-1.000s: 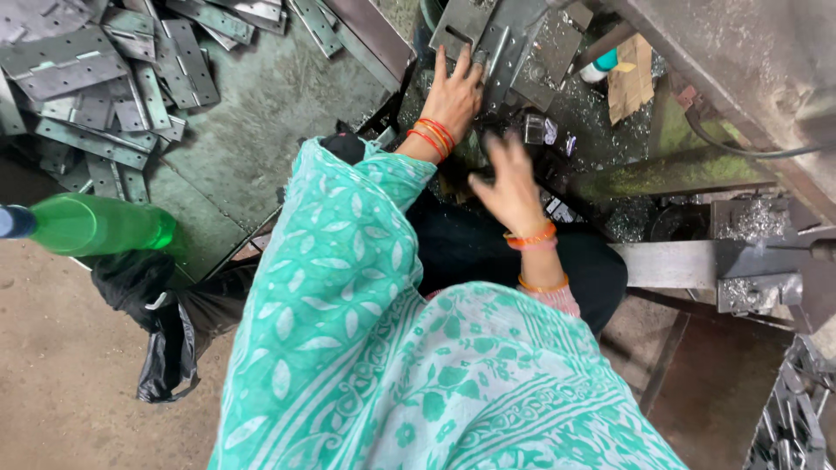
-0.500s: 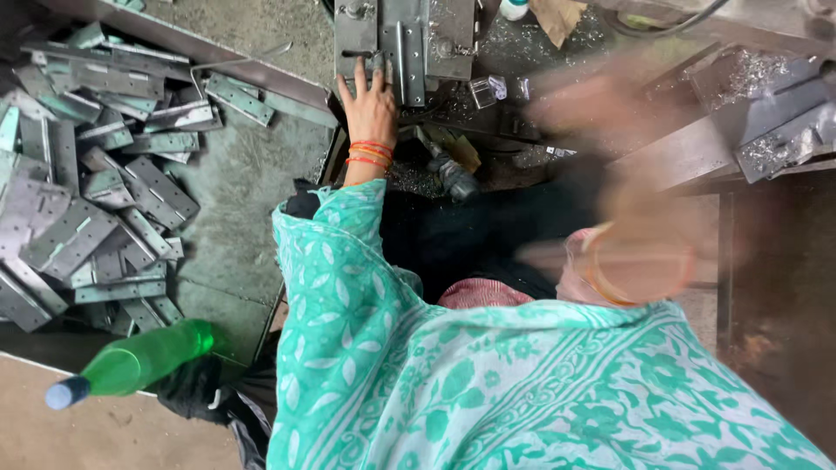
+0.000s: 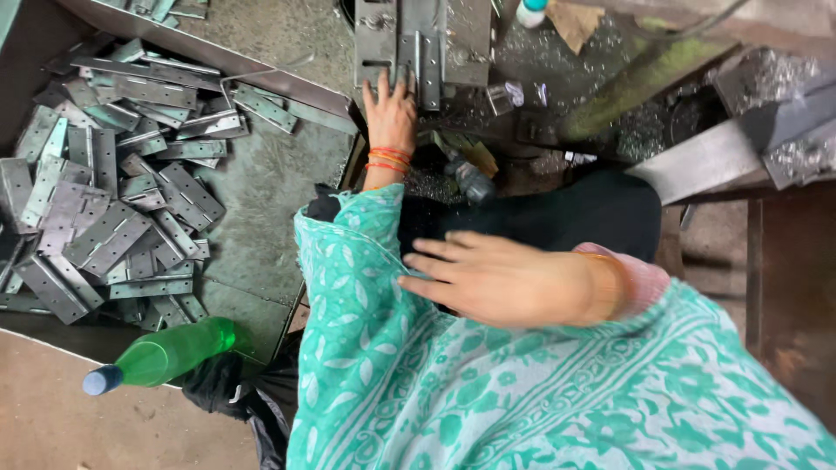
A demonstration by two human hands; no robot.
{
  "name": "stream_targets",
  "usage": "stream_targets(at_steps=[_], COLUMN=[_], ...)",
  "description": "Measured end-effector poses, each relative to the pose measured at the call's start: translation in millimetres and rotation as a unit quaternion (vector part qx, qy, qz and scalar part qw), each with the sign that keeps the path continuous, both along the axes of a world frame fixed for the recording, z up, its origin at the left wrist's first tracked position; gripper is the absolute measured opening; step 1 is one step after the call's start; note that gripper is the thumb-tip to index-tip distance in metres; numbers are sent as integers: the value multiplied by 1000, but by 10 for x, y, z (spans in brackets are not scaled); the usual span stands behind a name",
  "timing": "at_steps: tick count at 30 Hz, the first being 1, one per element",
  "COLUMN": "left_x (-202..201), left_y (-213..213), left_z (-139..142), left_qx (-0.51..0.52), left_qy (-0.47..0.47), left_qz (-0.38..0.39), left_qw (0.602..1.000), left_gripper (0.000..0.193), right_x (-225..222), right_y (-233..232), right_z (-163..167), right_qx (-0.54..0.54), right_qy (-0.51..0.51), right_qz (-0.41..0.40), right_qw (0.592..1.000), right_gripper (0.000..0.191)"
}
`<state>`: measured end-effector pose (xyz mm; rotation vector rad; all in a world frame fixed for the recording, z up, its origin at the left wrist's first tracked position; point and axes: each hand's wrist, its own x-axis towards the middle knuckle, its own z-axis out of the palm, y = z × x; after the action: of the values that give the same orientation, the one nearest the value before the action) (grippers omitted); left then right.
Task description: The person repeatedly places metal hinge pieces into a press machine, activates the press with a lever, and removes the processed pieces. The task is performed continuously with a pile of finished pieces accumulating nearby.
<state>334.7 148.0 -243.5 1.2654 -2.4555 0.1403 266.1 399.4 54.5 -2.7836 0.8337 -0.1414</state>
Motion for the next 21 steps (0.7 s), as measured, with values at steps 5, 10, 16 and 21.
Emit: stream_targets(at_steps=[5, 10, 16, 21], left_x=[58, 200, 219, -63], left_y=[-62, -63, -278, -552], left_z=[223, 458, 325, 97], left_qx=[-27, 14, 162, 411], left_qy=[97, 265, 500, 571], left_qz=[-29, -45, -95, -166], left_qw=[995, 963, 846, 691], left_gripper=[23, 37, 24, 24], right_x=[-926, -806, -963, -1404], right_y=[250, -97, -1169, -1576], right_z=[441, 194, -1722, -2478], right_qx=[44, 27, 158, 162], right_qy=[-399, -624, -573, -596], right_qz=[71, 13, -413, -432], right_qw=[913, 781, 690, 657], right_gripper=[59, 60, 70, 43])
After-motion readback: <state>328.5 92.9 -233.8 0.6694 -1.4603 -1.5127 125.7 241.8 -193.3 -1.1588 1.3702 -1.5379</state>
